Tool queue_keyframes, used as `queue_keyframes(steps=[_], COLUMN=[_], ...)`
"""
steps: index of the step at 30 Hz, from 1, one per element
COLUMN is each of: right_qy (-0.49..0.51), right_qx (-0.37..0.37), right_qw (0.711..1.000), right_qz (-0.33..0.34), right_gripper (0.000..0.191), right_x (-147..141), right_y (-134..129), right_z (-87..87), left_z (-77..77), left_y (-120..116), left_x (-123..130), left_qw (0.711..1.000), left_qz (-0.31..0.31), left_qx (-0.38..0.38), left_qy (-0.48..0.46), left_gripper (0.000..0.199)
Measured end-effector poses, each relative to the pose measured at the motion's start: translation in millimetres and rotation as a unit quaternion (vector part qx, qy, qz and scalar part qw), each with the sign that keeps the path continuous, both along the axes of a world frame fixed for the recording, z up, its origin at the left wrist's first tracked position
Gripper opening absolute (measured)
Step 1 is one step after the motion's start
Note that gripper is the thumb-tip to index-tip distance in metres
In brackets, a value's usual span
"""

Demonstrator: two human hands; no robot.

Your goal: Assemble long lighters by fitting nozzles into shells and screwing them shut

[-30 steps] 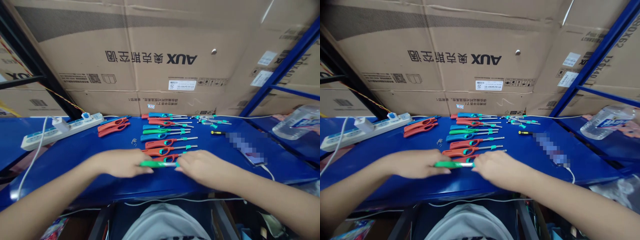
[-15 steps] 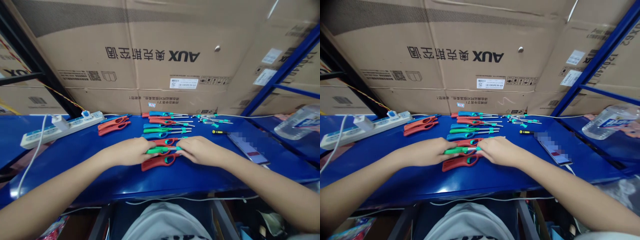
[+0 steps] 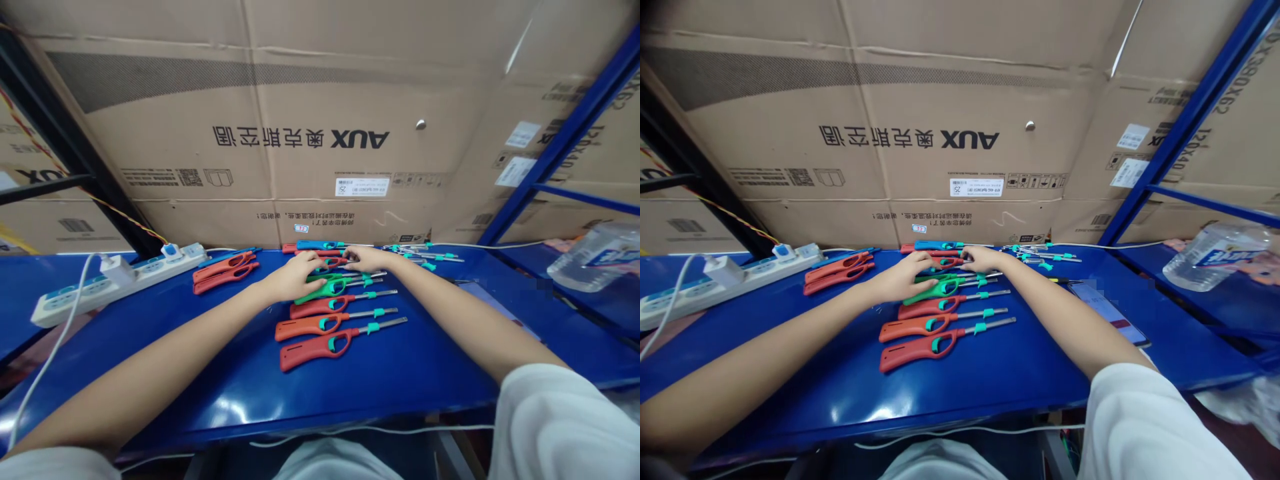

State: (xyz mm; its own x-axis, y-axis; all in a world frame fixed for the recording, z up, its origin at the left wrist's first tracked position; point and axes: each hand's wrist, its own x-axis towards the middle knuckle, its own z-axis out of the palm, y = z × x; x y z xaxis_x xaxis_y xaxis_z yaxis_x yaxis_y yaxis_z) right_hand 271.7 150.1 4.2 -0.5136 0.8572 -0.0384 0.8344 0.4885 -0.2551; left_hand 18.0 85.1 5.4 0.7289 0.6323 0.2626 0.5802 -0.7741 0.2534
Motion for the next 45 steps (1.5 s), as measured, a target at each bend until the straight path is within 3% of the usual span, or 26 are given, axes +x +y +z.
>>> queue_keyframes(steps=[5, 11, 18, 24, 28, 34, 40, 45], right_qy=[-0.012, 0.021, 0.079, 0.04, -0.005, 0.031, 0.045, 0.06], right_qx=[-0.018, -0.01, 0.064, 0.197, 0.253, 0.251, 0.225, 0.164], right_qw=[1.0, 1.0, 0.994, 0.962, 0.939, 0.932, 0.951, 0.965], right_qz=[-0.017, -0.018, 0.025, 0.185, 0.233, 0.26, 0.208, 0.194], right_gripper=[0.019, 0.031, 0.026, 0.026, 0.032, 0.037, 0.035, 0.035], right_x=[-2.8, 9.3, 6.9, 1.2, 5.8, 1.0, 27.7, 36.6], right_y=[-1.5, -8.1, -29.4, -71.2, -102.5, -133.9, -135.0, -133.1], right_z=[-0.7, 1.9, 24.6, 41.9, 30.6, 15.3, 5.9, 1.6], left_z=[-12.0, -12.7, 16.3, 39.0, 37.2, 35.2, 39.0, 38.4], left_y=[10.5, 19.6, 11.3, -8.2, -34.7, -68.9, -75.2, -78.2], left_x=[-2.3, 0.9, 18.9, 30.4, 25.5, 21.1, -19.8, -38.8], left_qw=[0.996, 0.993, 0.982, 0.975, 0.982, 0.983, 0.969, 0.957], left_qz=[0.051, 0.069, 0.106, 0.115, 0.055, 0.022, 0.11, 0.121], left_qx=[0.078, 0.091, 0.13, 0.114, 0.05, 0.014, -0.005, 0.018], left_qy=[0.009, 0.039, 0.081, 0.153, 0.176, 0.182, 0.223, 0.264], left_gripper=[0.05, 0.039, 0.05, 0.034, 0.029, 0.027, 0.031, 0.035])
